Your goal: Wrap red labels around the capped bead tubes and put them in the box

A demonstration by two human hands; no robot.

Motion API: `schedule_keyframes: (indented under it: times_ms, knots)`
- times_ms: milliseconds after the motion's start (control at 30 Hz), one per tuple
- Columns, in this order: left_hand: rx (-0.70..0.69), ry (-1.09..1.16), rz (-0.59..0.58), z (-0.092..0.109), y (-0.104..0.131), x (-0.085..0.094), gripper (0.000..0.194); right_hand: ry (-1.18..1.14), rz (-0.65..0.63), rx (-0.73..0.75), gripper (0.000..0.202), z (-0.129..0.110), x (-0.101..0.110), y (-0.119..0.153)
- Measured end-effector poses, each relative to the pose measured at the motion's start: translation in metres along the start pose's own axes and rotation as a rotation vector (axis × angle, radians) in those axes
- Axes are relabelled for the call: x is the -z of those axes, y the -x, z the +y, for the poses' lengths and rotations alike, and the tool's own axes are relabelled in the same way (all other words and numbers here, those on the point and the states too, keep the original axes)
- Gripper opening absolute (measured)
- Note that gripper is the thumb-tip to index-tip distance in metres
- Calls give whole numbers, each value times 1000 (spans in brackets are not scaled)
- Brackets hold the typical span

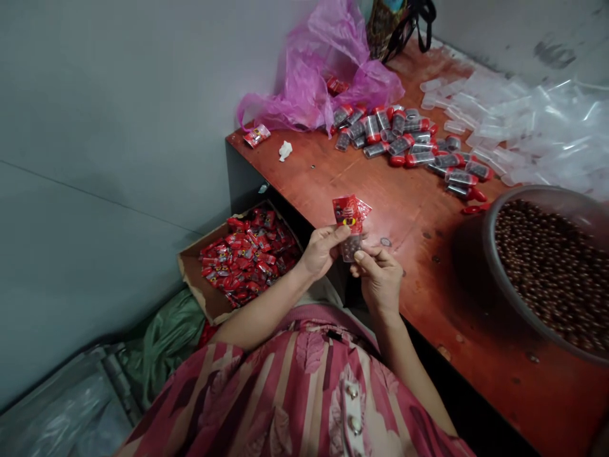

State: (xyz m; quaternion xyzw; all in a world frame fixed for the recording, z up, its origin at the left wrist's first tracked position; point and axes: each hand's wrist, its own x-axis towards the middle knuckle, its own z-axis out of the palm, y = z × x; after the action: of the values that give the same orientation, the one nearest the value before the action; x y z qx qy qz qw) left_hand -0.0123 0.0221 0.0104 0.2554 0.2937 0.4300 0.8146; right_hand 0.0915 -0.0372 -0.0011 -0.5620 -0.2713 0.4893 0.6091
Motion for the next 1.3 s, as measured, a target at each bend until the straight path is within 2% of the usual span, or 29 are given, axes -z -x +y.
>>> schedule_keyframes:
  times_ms: [67, 167, 333, 533, 667, 800, 900, 967, 1033, 1100, 1200, 1300]
  knots:
    - [-21, 38, 31, -1, -2, 0, 38, 98, 14, 35, 19, 0, 0, 2]
    - [-50, 41, 138, -10, -4, -2, 34, 196, 66, 128, 20, 1, -3, 5]
    - [-24, 36, 215, -27, 5, -6, 31, 112, 112, 133, 21, 5, -6, 1]
    - [-13, 73, 180, -28, 11, -4, 35, 21, -5, 87, 22, 4, -2, -11]
    - [-18, 124, 180, -22, 17, 4, 33, 39, -112, 57, 25, 1, -13, -18]
    - [-128, 154, 291, -10, 36, 23, 47, 50, -288, -16, 29, -5, -26, -21]
    - [-223, 182, 425, -3, 43, 40, 67, 71, -287, -22, 25, -8, -18, -25]
    - [-200, 43, 447, 0, 37, 47, 66, 110, -205, 14, 21, -9, -4, -31]
    - [-221, -263, 394, 0, 19, 47, 54, 159, -127, 50, 21, -11, 12, -37]
    - [-357, -658, 290, 0, -8, 43, 42, 204, -78, 78, 22, -14, 25, -42]
    - [-515, -1098, 126, -3, -54, 35, 38, 264, -61, 88, 23, -24, 35, -46]
    - [-530, -1355, 85, -10, -84, 32, 31, 339, -73, 55, 25, -32, 38, -50]
